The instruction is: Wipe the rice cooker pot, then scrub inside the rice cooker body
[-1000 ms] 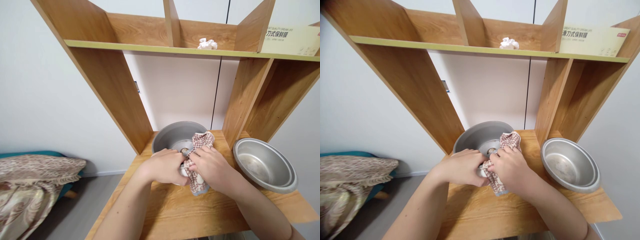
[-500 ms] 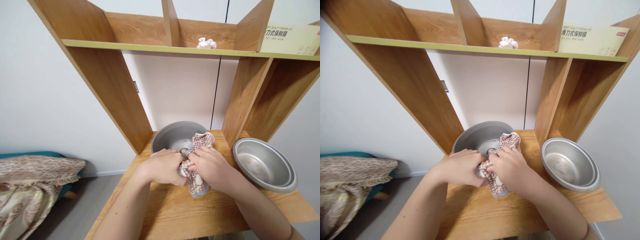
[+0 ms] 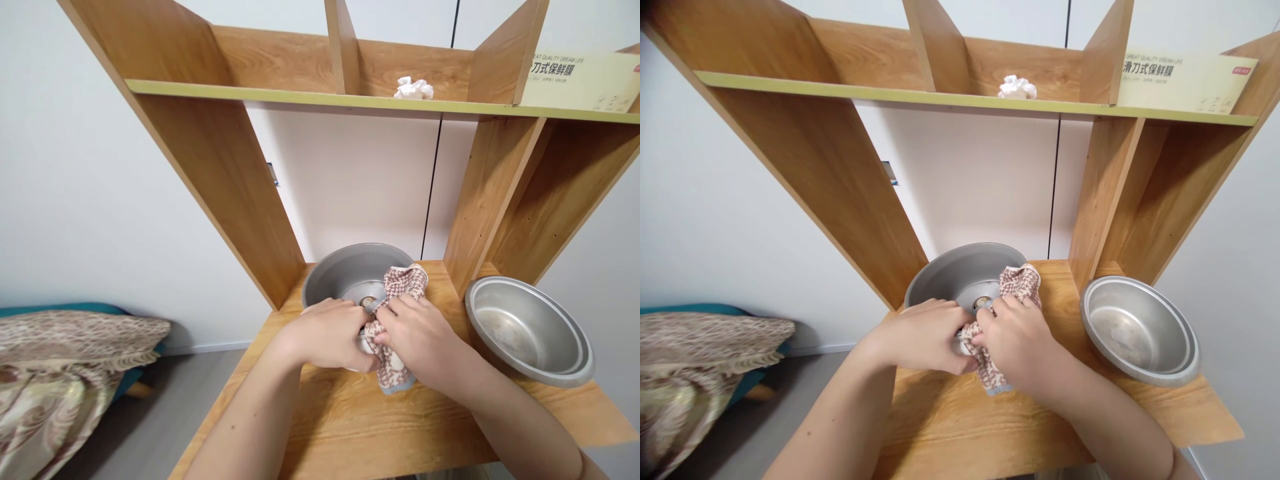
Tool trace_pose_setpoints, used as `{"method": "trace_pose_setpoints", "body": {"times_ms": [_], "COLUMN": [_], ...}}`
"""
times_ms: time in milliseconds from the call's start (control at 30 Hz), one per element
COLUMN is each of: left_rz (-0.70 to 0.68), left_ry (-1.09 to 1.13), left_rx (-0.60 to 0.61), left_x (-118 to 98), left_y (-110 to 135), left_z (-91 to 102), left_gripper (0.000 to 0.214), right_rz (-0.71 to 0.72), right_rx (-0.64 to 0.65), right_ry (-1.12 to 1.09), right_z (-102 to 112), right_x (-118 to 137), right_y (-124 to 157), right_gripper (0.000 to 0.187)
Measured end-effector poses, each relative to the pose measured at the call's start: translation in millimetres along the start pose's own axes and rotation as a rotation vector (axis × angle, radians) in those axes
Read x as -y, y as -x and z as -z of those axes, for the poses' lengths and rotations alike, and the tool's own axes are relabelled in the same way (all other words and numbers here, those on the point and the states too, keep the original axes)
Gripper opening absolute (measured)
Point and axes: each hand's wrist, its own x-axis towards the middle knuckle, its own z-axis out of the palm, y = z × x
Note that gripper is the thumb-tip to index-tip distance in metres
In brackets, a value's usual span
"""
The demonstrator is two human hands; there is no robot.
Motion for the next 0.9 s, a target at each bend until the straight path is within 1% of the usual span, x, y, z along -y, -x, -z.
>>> {"method": "trace_pose_setpoints", "body": {"times_ms": [100, 167, 267, 333, 500, 700, 900], "left_rz": [0.003, 0.002, 0.000, -0.009, -0.018, -0.028, -0.020], "left_ry": [-0.010, -0.012, -0.007, 0.001, 0.012, 0.039, 0.001], "left_rx": [0.002, -0.002, -0.010, -0.013, -0.006, -0.016, -0.009], "left_x": [0.2, 0.4, 0.7, 1.0, 2.1, 0.8, 1.9], "left_y": [-0.4, -0.6, -0.5, -0.2, 0.8, 0.1, -0.2], "left_z": [-0.4, -0.7, -0.7, -0.7, -0.9, 0.7, -1.2], "left_gripper": [0.035, 0.035, 0.035, 0.034, 0.033, 0.032, 0.034], "right_rz": [-0.043, -0.046, -0.009, 0.011, 0.016, 0.058, 0.050], "right_rx": [-0.025, -0.031, -0.027, -0.003, 0.056, 0.106, 0.101], "right_ry": [0.028, 0.027, 0.001, -0.026, -0.078, -0.135, -0.111], "right_z": [-9.6, -10.3, -3.2, 3.7, 15.4, 22.4, 22.0], "right_x": [4.7, 4.9, 1.9, -1.3, -10.2, -17.8, -13.3], "right_y": [-0.6, -0.5, 0.2, 0.5, 0.4, -0.1, -1.4], "right_gripper": [0.022, 0.022, 0.022, 0.021, 0.021, 0.020, 0.018]}}
